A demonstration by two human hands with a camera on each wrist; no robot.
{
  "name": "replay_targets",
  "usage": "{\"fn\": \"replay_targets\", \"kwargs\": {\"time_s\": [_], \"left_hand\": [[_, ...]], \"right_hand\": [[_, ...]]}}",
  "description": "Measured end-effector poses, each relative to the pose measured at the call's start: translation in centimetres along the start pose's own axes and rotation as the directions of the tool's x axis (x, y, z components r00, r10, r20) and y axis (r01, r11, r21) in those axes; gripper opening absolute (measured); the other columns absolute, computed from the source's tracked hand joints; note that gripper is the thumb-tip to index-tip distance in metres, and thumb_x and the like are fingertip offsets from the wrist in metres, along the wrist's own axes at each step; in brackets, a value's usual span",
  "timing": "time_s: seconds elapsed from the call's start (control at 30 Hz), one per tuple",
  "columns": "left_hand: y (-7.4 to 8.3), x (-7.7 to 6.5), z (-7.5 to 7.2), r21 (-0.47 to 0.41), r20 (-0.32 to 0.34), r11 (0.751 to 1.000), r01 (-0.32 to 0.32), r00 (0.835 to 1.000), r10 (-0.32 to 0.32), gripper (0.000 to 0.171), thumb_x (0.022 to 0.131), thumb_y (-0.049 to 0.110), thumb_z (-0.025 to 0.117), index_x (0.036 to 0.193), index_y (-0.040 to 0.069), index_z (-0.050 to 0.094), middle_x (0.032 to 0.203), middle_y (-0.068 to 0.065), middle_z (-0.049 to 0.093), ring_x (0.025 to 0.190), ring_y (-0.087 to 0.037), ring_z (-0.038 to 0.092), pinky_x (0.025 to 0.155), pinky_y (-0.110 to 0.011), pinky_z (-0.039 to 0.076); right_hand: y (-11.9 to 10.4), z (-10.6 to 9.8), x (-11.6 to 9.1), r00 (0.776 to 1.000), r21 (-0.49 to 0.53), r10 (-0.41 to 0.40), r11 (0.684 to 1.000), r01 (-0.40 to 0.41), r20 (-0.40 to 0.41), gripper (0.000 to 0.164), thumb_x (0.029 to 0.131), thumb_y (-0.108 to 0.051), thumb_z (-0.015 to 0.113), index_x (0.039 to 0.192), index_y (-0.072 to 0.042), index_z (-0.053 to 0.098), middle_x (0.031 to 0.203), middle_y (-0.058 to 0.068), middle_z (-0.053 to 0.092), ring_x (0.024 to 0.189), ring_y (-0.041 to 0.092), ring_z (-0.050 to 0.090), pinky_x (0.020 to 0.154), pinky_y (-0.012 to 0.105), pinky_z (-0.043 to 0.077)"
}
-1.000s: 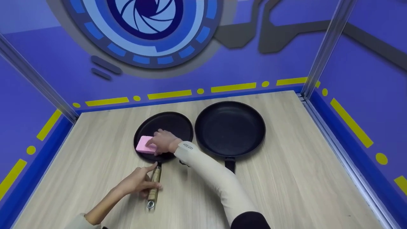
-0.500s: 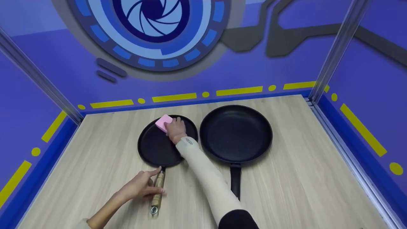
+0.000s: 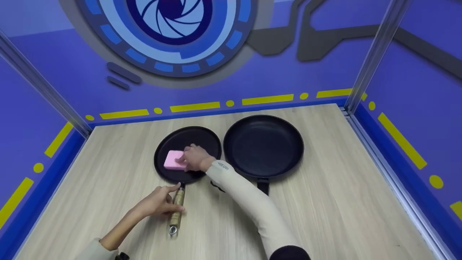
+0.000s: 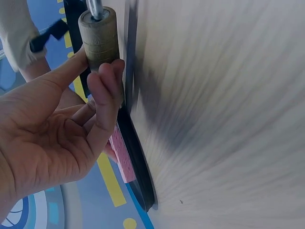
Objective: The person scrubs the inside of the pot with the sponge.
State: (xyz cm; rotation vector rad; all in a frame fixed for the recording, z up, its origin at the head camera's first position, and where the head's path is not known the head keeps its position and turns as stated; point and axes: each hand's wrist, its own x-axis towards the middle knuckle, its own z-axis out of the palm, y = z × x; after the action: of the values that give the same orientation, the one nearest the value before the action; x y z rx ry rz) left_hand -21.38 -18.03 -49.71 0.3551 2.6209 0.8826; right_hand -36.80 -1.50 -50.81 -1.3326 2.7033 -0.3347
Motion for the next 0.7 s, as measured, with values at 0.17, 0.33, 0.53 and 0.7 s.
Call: {"fn": "replay_targets", "kwargs": {"time_s": [0.17,0.33,0.53,0.7], "left_hand": [[0.0,-0.1,0.2,-0.007,-0.015,1.0,-0.024,1.0,0.024,0.092,0.08,0.026,0.089,0.147,-0.015,0.042,0.091,-0.012,0.065,0.071,-0.016,0.051,0.064,-0.029,0.046],[-0.1,0.2,0.0,-0.024,-0.008,0.999,-0.033,0.999,0.033,0.092,0.081,0.025,0.088,0.147,-0.016,0.039,0.09,-0.013,0.065,0.069,-0.015,0.056,0.063,-0.028,0.049],[-0.2,0.2,0.1,-0.036,0.014,0.999,-0.003,1.0,0.004,0.096,0.082,0.026,0.087,0.151,-0.014,0.034,0.076,-0.001,0.054,0.057,-0.01,0.053,0.054,-0.021,0.046],[-0.3,0.2,0.5,-0.031,0.031,1.0,0.001,1.0,0.0,0.098,0.081,0.027,0.088,0.151,-0.014,0.033,0.071,0.003,0.053,0.053,-0.008,0.048,0.053,-0.019,0.041]], "right_hand": [[-1.4,-0.1,-1.8,0.995,-0.023,-0.093,0.995,0.094,0.045,0.049,0.088,-0.028,0.081,0.136,-0.022,0.068,0.132,0.013,0.068,0.122,0.031,0.059,0.108,0.043,0.048],[-1.2,-0.2,-1.8,0.995,0.02,-0.067,0.998,0.066,0.068,0.049,0.09,-0.03,0.079,0.136,-0.023,0.067,0.135,0.01,0.066,0.125,0.028,0.057,0.113,0.042,0.044],[0.8,-0.2,-0.4,0.999,0.093,0.031,0.995,-0.035,0.045,0.051,0.091,-0.03,0.079,0.14,-0.023,0.064,0.141,0.015,0.062,0.131,0.032,0.054,0.121,0.046,0.038],[3.4,-0.2,0.8,0.972,0.057,0.219,0.975,-0.214,-0.082,0.051,0.092,-0.027,0.078,0.14,-0.019,0.065,0.136,0.019,0.063,0.125,0.038,0.055,0.115,0.045,0.043]]}}
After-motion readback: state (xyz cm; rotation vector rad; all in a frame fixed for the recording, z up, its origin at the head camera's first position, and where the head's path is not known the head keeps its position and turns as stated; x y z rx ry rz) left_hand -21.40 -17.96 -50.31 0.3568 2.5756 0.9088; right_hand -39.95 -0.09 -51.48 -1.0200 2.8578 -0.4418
